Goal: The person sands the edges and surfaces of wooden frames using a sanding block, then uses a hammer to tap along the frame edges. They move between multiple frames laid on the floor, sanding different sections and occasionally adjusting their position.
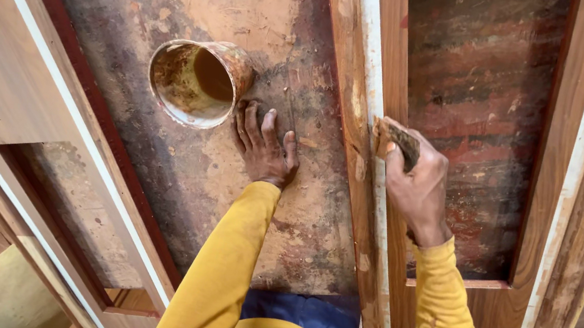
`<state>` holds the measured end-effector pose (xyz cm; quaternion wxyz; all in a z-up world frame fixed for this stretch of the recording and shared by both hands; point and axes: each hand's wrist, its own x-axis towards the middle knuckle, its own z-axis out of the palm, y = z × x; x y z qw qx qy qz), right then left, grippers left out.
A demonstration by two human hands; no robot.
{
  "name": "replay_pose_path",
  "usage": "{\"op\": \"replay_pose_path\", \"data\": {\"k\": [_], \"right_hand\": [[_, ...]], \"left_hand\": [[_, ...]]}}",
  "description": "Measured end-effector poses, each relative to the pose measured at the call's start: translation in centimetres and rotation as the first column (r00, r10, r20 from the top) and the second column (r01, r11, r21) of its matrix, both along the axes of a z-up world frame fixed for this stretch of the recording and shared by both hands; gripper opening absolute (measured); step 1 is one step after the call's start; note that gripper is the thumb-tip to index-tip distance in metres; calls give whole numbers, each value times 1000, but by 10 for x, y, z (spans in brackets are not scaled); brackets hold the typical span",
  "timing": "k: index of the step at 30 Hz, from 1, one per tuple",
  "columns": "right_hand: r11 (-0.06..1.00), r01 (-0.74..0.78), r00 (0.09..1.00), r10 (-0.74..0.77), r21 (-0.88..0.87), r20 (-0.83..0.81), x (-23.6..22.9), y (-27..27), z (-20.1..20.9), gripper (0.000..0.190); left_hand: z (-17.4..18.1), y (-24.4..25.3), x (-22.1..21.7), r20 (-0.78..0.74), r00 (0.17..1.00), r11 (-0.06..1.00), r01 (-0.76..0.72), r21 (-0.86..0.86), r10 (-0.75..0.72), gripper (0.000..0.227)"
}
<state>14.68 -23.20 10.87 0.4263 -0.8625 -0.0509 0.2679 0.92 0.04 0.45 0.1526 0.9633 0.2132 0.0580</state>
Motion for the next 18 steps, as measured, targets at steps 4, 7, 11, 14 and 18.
{"op": "replay_pose_path", "data": {"k": [4, 7, 11, 14, 18], "right_hand": [[998, -63, 997, 64, -20, 54, 11, 15, 3, 28], [990, -93, 995, 97, -108, 39, 2, 31, 4, 34], [949, -169, 901, 259, -267, 348, -19, 50, 7, 48], [900, -248, 894, 355, -358, 272, -32, 63, 22, 32], [950, -296, 891, 311, -95, 332, -51, 65, 55, 51]], "left_hand": [[1, 1, 4, -18, 1000, 1000, -2, -2, 2, 48], [0, 1, 1, -10, 1000, 1000, -9, -1, 9, 48], [0, 0, 0, -20, 1000, 1000, -9, -18, 9, 49], [0, 1, 3, -13, 1000, 1000, -6, 8, 6, 49], [-3, -2, 2, 33, 999, 1000, -4, 17, 4, 50]]}}
